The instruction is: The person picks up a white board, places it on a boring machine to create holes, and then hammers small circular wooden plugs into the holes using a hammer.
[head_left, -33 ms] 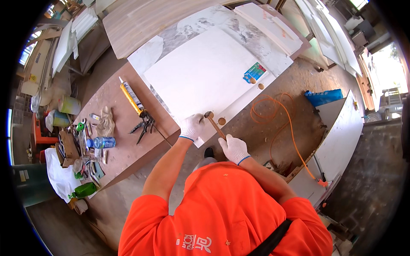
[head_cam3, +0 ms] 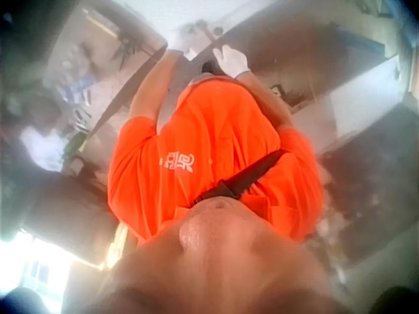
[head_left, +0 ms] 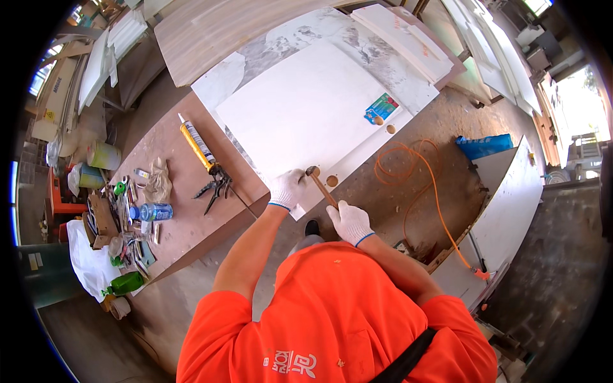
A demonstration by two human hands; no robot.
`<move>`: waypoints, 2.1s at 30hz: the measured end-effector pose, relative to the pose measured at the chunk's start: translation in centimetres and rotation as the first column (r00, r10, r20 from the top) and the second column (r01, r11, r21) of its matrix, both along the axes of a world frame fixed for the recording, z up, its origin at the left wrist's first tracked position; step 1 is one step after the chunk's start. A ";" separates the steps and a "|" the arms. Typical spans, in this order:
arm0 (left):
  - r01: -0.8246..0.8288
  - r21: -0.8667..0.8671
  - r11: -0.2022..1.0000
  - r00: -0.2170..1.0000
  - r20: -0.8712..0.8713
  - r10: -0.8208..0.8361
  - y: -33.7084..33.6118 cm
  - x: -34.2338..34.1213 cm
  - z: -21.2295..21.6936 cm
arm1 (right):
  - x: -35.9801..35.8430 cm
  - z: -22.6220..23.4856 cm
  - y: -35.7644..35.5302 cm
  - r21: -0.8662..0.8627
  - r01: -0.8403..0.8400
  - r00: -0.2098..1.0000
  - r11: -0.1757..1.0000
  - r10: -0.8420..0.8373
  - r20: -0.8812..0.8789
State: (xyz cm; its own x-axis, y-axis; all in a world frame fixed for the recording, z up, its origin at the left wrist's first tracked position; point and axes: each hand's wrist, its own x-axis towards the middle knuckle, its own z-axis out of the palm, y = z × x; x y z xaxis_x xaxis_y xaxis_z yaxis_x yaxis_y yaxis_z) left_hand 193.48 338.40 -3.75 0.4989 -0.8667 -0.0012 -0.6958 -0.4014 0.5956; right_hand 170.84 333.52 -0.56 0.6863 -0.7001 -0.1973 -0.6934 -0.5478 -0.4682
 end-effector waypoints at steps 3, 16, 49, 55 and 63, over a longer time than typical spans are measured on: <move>-0.004 0.017 1.000 1.000 -0.021 0.004 -0.3 0.0 0.4 | 0.1 -0.1 -0.2 -0.065 -0.016 1.000 0.998 0.016 0.000; -0.020 0.026 0.999 1.000 0.001 0.020 -0.3 0.1 -0.2 | 0.3 0.4 -0.1 -0.091 -0.026 1.000 0.996 0.025 -0.015; -0.639 0.014 0.769 0.437 -0.816 0.379 -0.7 2.5 0.4 | 0.6 0.2 -0.8 -0.041 -0.053 0.999 0.998 0.053 0.010; -0.611 0.165 0.774 -0.161 -0.983 0.083 -0.2 2.2 1.5 | 1.1 0.2 -1.9 0.106 0.030 0.999 0.994 -0.028 -0.024; -0.537 0.175 0.825 -0.505 -0.851 -0.148 -0.6 -5.0 7.9 | 3.8 7.2 -2.5 0.294 0.055 0.933 0.954 -0.154 0.325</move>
